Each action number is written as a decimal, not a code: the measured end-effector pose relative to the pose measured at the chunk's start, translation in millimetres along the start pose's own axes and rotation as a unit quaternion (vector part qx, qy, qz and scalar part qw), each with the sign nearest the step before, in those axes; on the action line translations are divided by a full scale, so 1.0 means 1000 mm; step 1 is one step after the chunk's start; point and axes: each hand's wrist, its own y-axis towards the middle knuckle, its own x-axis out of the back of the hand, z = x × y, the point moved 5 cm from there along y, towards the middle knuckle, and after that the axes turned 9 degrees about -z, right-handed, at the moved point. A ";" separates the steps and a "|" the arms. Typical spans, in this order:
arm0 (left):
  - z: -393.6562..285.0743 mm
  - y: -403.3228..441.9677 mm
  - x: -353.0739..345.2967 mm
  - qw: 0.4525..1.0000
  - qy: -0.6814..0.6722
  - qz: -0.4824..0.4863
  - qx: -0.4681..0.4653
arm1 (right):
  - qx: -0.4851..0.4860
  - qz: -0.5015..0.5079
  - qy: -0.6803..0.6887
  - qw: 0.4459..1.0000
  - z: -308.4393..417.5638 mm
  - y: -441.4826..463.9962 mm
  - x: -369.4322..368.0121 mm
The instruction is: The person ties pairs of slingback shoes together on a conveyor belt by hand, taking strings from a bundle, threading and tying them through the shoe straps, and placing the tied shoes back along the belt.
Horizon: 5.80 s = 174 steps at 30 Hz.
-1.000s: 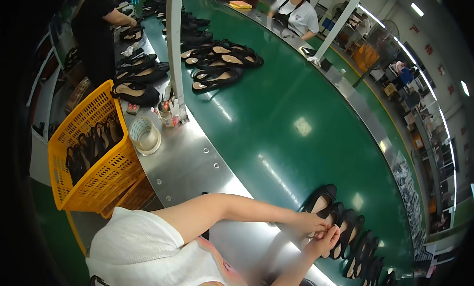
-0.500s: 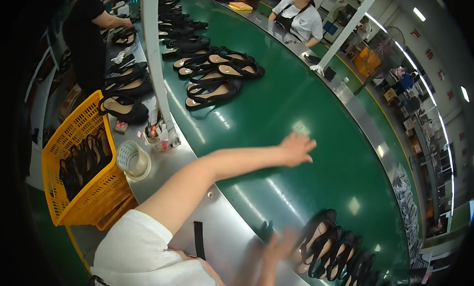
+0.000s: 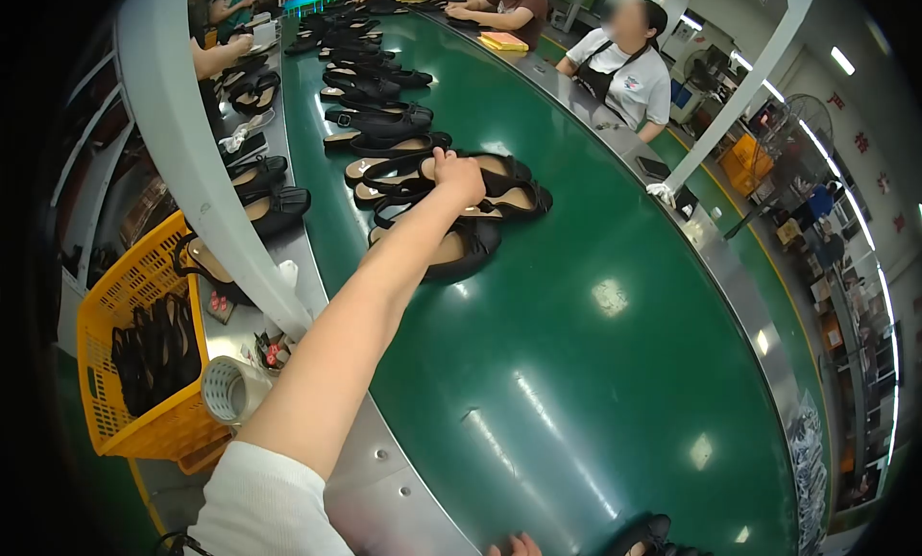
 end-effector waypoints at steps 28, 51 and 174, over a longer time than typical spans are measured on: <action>-0.178 -0.395 0.085 0.823 -0.167 0.185 -0.511 | -0.018 -0.185 0.047 0.982 -0.088 0.058 0.025; -0.236 -0.483 0.101 0.854 -0.187 0.179 -0.450 | -0.080 0.082 -0.058 0.992 -0.183 -0.166 0.189; -0.349 -0.499 0.064 0.604 0.215 0.017 -0.768 | -0.276 -0.196 0.043 0.940 -0.125 0.056 0.019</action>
